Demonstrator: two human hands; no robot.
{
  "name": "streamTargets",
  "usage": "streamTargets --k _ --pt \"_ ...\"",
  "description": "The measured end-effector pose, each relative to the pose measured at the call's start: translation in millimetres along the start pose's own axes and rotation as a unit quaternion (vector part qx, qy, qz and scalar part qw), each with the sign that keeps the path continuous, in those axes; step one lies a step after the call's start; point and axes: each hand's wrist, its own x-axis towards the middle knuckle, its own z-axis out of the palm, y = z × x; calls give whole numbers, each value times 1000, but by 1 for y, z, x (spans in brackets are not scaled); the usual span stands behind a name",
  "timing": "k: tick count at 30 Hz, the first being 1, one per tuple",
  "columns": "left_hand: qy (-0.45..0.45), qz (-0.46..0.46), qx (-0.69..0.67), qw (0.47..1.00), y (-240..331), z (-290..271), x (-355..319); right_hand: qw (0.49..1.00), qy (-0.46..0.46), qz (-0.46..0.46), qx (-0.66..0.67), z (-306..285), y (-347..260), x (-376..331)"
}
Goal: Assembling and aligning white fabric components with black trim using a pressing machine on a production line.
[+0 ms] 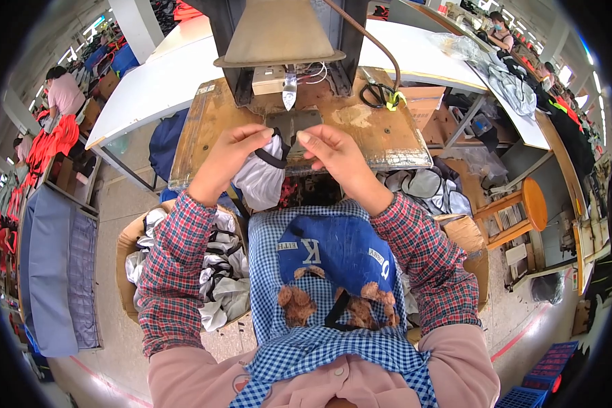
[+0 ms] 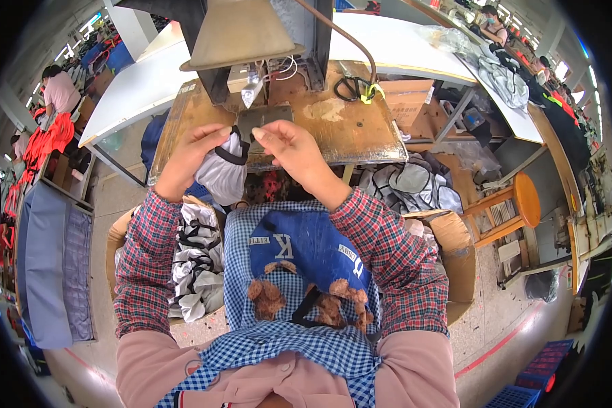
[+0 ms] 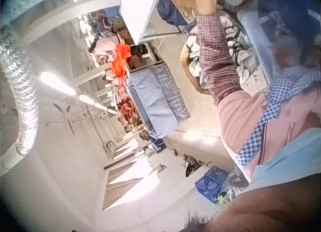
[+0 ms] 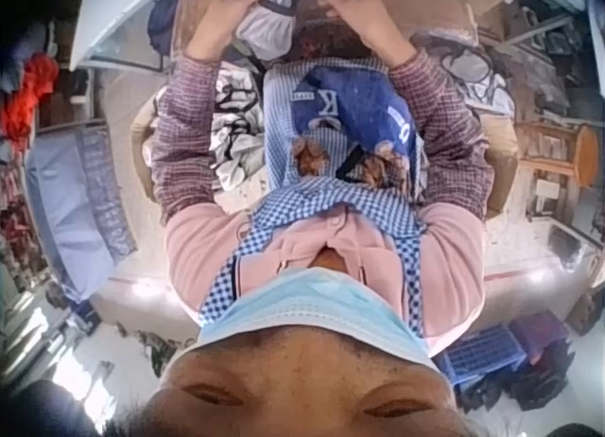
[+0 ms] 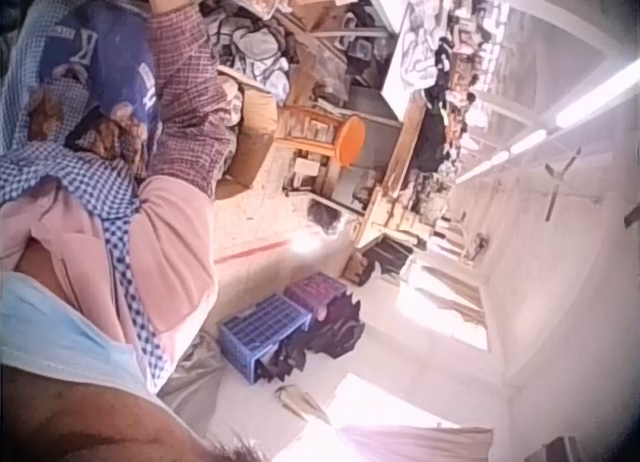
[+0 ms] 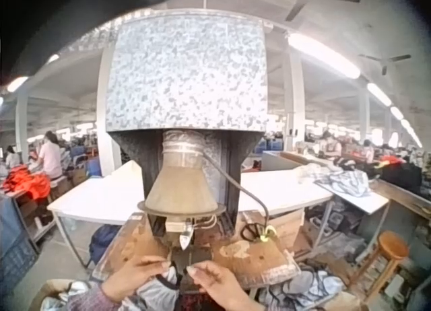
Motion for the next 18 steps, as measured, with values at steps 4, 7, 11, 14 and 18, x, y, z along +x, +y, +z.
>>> streamTargets --k 4,7,11,14,18 --pt "-17 20 42 999 2 3 1 997 -18 -61 -38 7 2 2" --pt "-12 15 54 998 3 4 5 998 -24 -45 -41 7 3 7" --pt "-11 1 80 997 3 0 12 1000 -5 -10 14 7 4 14" --pt "-13 -7 84 996 2 -1 19 999 4 10 42 8 6 18" --pt "-16 -13 78 997 4 -2 28 995 28 20 98 7 9 27"
